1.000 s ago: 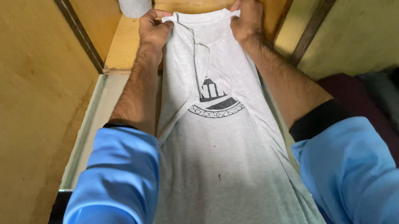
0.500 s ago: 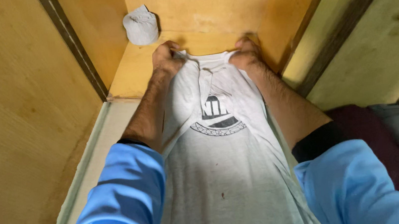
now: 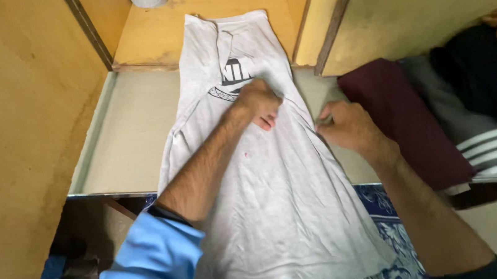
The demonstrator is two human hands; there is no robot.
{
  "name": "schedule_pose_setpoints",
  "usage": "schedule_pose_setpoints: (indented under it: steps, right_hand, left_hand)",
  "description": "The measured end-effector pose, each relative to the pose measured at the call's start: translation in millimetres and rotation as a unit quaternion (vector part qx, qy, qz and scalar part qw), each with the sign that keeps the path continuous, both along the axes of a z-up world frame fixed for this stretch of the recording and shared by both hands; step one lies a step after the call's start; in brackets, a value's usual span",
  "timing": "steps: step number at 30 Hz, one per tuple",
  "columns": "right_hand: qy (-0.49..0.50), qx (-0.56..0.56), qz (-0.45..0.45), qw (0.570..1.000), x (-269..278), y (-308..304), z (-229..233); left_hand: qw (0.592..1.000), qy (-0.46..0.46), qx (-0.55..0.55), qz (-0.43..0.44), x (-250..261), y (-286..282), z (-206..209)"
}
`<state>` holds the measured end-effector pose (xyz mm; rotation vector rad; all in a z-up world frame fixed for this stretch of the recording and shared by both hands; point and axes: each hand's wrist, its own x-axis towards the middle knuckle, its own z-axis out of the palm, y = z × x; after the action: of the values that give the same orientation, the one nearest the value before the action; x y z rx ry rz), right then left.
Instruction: The person folds a gray t-shirt by tucking the sleeves and sides in, then rolling it tightly into a bundle while using a flat board as a base.
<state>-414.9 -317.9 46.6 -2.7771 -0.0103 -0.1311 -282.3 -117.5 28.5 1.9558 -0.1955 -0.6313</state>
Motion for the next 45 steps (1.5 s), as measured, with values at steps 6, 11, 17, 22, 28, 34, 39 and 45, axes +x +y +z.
schedule_pose_setpoints:
  steps: [6,11,17,22,28,34,39,45]
  right_hand:
    - [0.096,0.089,-0.003,0.991,-85,-7,-11]
    - [0.030,0.093,-0.012,0.995,-114,8,-5]
    - [0.039,0.095,-0.079,0.992,-143,54,41]
    - [0.252,0.467,-0.011,0.848,-150,77,51]
    - [0.172,0.203,0.065,0.962,-157,43,35]
    - [0.306,0.163,0.067,0.936,-167,52,26]
    - [0.328,0.234,0.077,0.912,-162,49,36]
    - [0.307,0.227,0.095,0.919,-160,51,61]
  left_hand:
    - [0.999,0.021,0.026,-0.001,-67,-31,-4]
    - [0.997,-0.041,0.060,0.017,-95,-36,11]
    - [0.992,0.048,-0.069,0.098,-89,-38,4]
    - [0.996,-0.012,-0.043,0.072,-82,-20,1]
    - [0.998,0.004,-0.032,0.059,-92,-7,15]
    - [0.998,-0.033,-0.052,0.033,-86,-17,-3]
    - [0.996,-0.077,-0.019,0.034,-92,-17,4]
    - [0.982,-0.179,0.055,0.035,-96,-28,11]
